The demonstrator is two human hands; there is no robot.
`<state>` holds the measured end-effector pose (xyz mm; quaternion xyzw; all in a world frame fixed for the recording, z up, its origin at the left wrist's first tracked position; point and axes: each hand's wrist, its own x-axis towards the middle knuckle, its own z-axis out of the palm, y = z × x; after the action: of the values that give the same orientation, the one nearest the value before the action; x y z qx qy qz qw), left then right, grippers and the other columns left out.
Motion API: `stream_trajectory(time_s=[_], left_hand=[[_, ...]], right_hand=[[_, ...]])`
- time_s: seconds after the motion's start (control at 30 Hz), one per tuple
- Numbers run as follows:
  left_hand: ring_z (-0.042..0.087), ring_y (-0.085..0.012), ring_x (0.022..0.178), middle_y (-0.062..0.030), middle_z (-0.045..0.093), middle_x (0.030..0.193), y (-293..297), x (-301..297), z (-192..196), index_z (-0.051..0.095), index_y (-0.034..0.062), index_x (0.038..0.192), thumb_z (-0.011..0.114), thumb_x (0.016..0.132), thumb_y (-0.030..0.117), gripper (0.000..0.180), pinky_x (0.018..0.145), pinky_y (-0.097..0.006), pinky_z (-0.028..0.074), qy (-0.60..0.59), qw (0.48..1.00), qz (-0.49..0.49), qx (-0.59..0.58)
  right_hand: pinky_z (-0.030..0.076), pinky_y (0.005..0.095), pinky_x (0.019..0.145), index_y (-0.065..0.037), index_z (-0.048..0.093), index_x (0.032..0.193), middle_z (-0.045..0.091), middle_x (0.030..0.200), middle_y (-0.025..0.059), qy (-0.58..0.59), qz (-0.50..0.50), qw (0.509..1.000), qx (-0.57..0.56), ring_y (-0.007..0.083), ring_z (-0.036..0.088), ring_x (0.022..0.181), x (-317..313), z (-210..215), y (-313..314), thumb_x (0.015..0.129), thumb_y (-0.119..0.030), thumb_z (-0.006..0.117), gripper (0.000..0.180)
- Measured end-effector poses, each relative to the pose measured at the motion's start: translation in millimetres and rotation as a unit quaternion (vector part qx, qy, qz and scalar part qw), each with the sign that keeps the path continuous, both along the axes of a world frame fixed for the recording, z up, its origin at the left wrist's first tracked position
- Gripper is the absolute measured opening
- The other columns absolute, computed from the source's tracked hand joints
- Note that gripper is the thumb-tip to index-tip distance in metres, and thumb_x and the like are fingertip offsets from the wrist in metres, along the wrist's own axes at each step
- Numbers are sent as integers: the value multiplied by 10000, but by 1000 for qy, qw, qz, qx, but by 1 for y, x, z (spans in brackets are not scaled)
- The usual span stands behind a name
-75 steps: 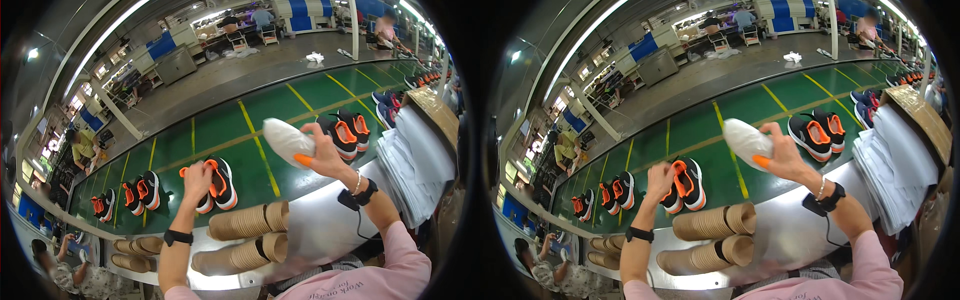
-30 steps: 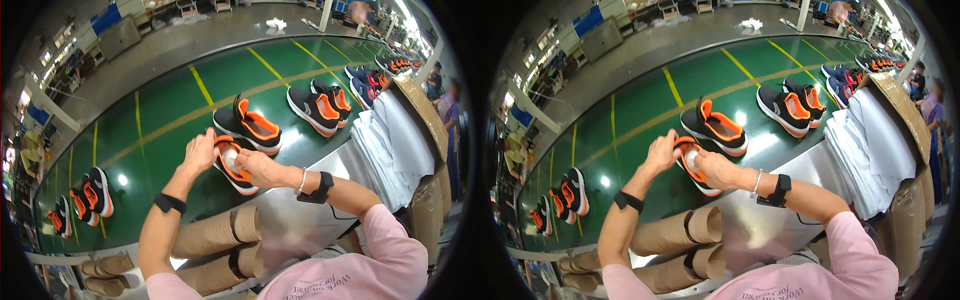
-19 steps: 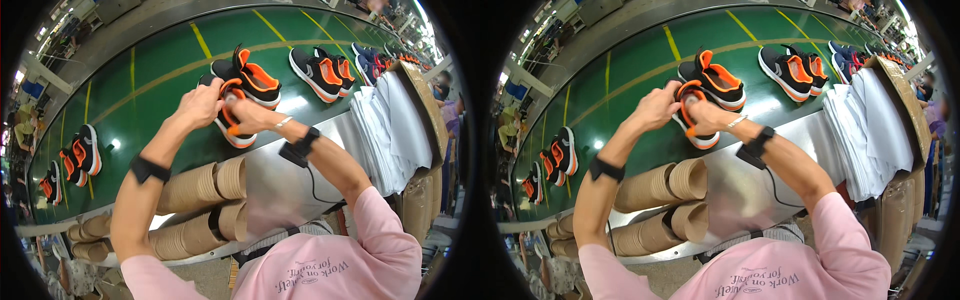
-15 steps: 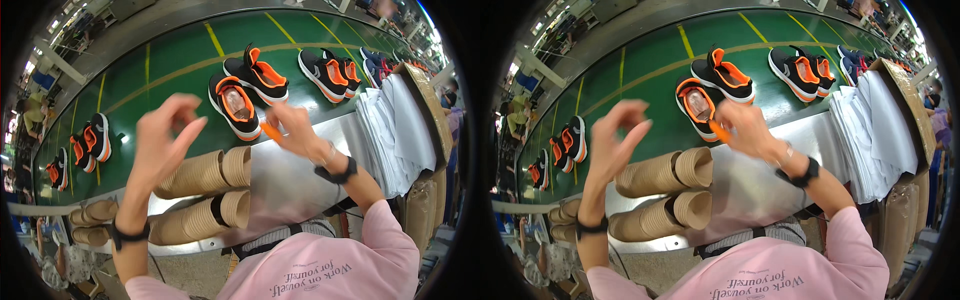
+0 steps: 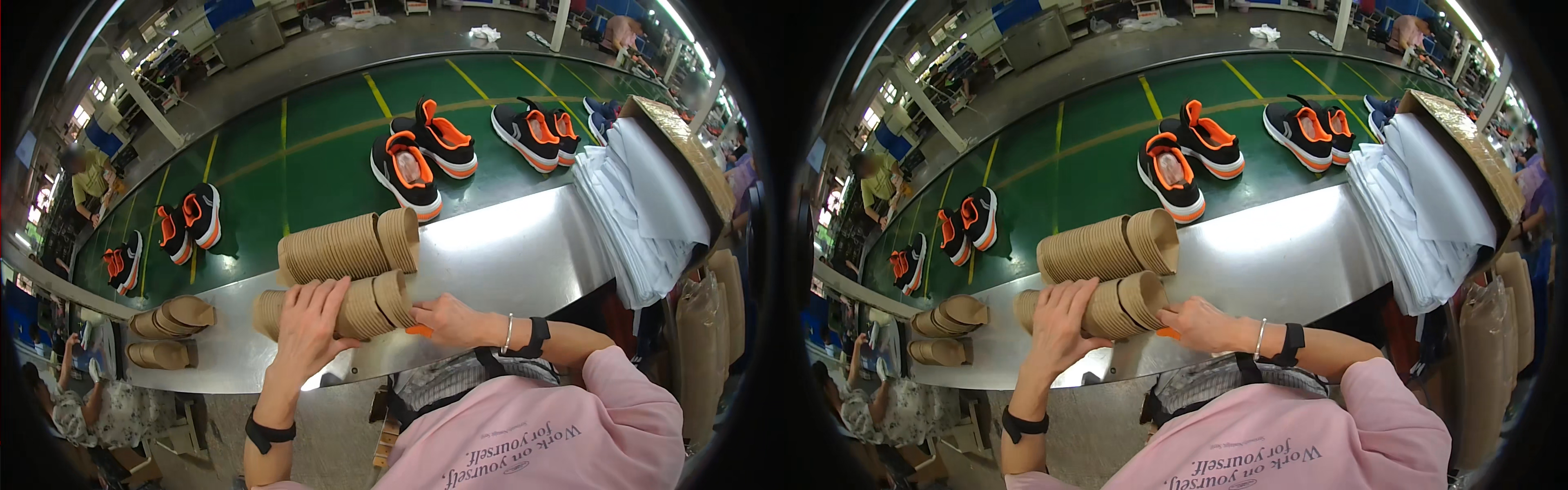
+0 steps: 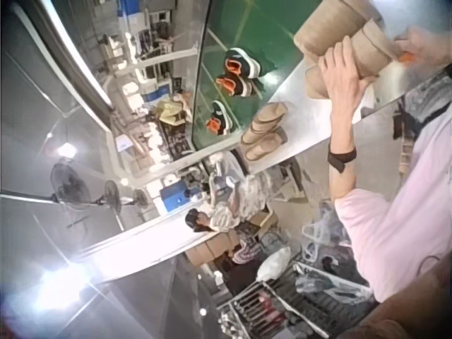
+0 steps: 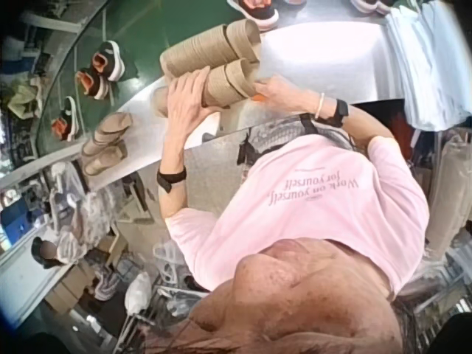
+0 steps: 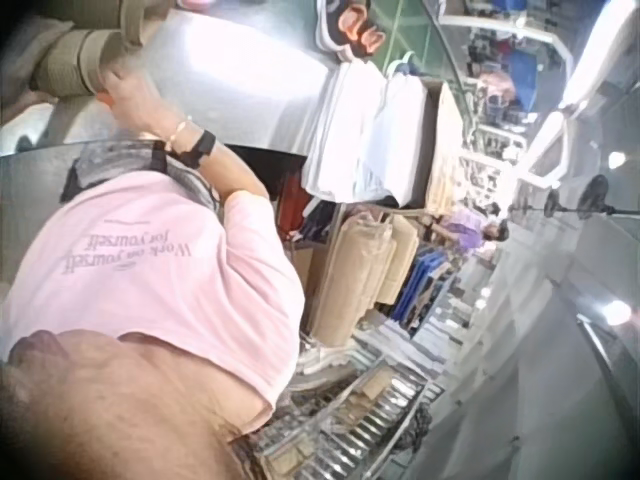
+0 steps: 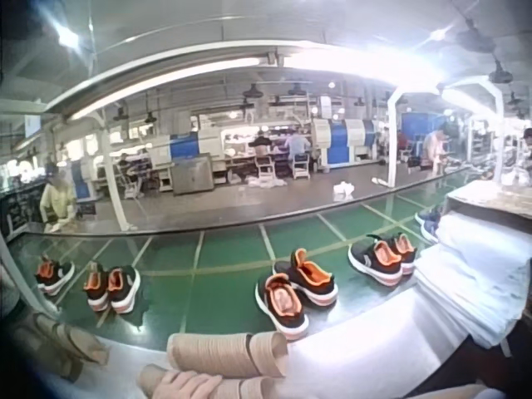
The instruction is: Packaging manufactured shoes by inserting paper forms and wrapping them in tissue paper on a conveyor line.
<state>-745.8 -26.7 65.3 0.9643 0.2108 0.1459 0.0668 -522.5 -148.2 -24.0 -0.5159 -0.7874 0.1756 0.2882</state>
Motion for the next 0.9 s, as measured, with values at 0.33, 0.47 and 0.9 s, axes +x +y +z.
stream_trajectory(time_s=[0.33, 0.47, 0.9], left_hand=[[509, -261, 1082, -100, 573, 1144, -25, 64, -15, 519, 24, 1214, 724, 690, 407, 680, 934, -424, 343, -93, 994, -50, 34], [521, -261, 1066, -94, 602, 1121, -28, 49, -16, 556, 44, 1176, 703, 706, 402, 609, 927, -428, 345, -103, 994, -5, 30], [600, -336, 964, -164, 601, 1060, -76, 167, -19, 450, -14, 1186, 748, 729, 228, 597, 845, -395, 476, -271, 805, -119, -513]], right_hand=[[478, 421, 634, -3, 549, 912, 575, 824, 156, -12, -39, 999, -14, 358, 584, 689, 10, 3, -20, 802, -175, 645, 226], [455, 423, 612, -1, 564, 832, 559, 739, 168, 21, 30, 999, -22, 345, 581, 690, 14, 3, -7, 794, -154, 648, 178], [503, 307, 702, -47, 655, 904, 655, 831, 88, 114, -50, 988, -92, 264, 637, 798, 129, 109, -81, 672, 46, 700, 254]])
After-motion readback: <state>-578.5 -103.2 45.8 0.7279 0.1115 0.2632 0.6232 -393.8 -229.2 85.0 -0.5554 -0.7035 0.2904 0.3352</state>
